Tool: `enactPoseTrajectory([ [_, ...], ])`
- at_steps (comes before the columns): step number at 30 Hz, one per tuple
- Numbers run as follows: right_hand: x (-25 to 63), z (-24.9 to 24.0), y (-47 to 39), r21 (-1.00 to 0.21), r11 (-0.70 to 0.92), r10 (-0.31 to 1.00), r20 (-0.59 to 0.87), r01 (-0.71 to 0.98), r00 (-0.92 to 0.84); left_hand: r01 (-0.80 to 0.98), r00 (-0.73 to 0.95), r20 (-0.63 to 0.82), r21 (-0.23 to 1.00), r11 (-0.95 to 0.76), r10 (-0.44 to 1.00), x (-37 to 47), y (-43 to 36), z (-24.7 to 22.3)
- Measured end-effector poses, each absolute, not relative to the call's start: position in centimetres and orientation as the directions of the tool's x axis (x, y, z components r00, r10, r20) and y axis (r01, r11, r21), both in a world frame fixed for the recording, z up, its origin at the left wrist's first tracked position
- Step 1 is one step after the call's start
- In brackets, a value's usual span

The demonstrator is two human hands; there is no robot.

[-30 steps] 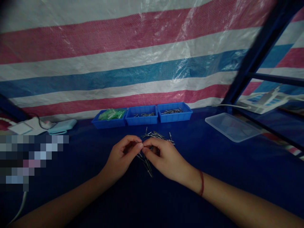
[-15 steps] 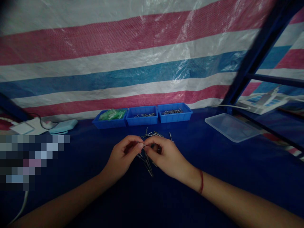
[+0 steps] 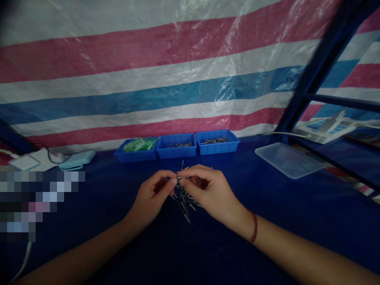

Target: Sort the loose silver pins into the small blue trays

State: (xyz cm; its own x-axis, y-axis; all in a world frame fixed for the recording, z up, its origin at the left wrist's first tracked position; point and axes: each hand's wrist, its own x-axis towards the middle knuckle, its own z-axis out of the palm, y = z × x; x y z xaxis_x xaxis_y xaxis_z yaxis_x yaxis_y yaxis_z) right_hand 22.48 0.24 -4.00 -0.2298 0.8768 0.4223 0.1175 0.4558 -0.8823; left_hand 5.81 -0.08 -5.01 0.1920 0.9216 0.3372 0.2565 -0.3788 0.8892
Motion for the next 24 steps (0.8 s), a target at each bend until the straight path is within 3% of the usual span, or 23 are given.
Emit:
enactPoseTrajectory([
  [5,22.6,-3.2,-0.2,-0.840,0.512,0.847,0.459,0.179,-0.267,0.286,0.244,0.300,0.886,-0.364,0.922,5.8,-0.3,-5.1],
  [11,23.6,-2.1,0.3,-0.624,0.692,0.721,0.574,0.364,-0.388,0.284,0.254,0.340,0.868,-0.406,0.905,5.9,-0.4,-5.5],
  [13,24.5,-1.9,1.7,-0.552,0.707,0.698,0.646,0.442,-0.310,0.271,0.232,0.380,0.859,-0.435,0.895,5.8,-0.3,-5.8],
  [17,27.7,-2.4,6.5,-0.422,0.546,0.623,0.782,0.724,-0.014,0.321,0.265,0.417,0.812,-0.487,0.870,5.9,-0.2,-6.0],
  [20,30.2,-3.5,9.3,-0.338,0.411,0.678,0.735,0.847,-0.035,0.365,0.296,0.437,0.770,-0.523,0.849,5.7,0.0,-5.7],
  [24,31.1,-4.3,9.3,-0.323,0.400,0.707,0.704,0.858,-0.064,0.516,0.380,0.438,0.631,-0.579,0.815,4.5,1.0,-5.1],
])
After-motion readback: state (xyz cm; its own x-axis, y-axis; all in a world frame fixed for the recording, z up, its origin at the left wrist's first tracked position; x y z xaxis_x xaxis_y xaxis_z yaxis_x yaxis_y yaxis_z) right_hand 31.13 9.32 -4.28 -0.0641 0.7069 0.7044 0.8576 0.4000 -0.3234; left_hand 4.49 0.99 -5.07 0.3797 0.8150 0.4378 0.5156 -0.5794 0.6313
